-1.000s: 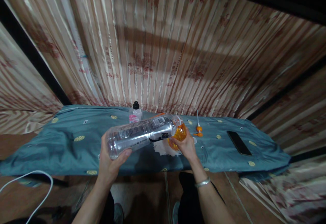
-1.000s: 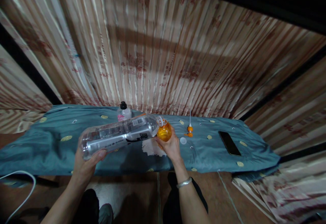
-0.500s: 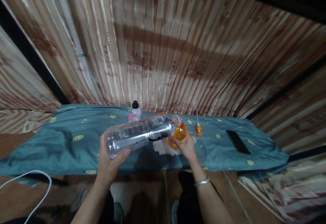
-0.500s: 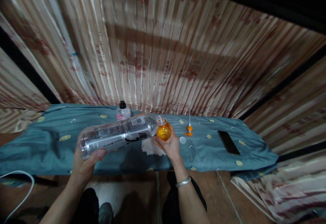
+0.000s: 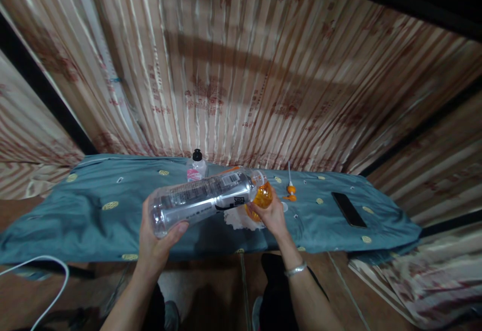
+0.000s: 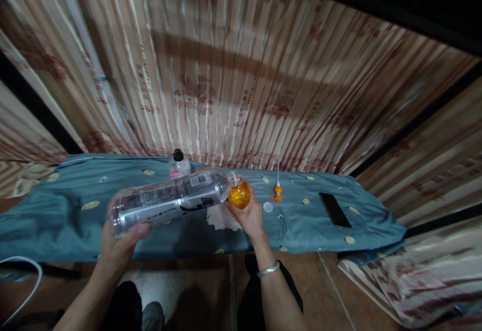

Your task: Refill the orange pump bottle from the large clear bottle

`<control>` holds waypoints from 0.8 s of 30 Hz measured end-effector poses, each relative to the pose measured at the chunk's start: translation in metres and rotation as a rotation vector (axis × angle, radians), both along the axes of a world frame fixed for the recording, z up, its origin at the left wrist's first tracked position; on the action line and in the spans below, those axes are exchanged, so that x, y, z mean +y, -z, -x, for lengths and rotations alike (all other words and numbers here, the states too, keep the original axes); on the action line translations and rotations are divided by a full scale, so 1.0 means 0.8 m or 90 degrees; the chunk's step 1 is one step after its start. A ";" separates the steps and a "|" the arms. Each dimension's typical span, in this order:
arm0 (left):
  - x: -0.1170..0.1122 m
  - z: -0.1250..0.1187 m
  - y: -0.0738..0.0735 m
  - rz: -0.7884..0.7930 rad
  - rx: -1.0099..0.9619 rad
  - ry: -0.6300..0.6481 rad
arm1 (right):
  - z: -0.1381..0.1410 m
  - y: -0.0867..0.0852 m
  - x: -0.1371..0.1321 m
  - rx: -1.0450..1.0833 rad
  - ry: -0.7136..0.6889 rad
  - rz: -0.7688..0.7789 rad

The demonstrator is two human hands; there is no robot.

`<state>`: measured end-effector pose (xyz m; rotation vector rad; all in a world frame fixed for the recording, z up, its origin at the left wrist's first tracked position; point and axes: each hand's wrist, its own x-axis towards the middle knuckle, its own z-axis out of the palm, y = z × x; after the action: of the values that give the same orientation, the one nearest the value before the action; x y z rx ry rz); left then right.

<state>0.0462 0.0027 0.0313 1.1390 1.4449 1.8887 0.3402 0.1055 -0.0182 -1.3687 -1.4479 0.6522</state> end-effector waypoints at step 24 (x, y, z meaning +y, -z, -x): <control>0.002 0.012 0.012 0.006 0.030 0.013 | 0.000 -0.002 0.002 -0.006 0.011 0.013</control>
<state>0.0369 0.0040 0.0217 1.1961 1.4605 1.8507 0.3402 0.1071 -0.0163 -1.3992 -1.4391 0.6519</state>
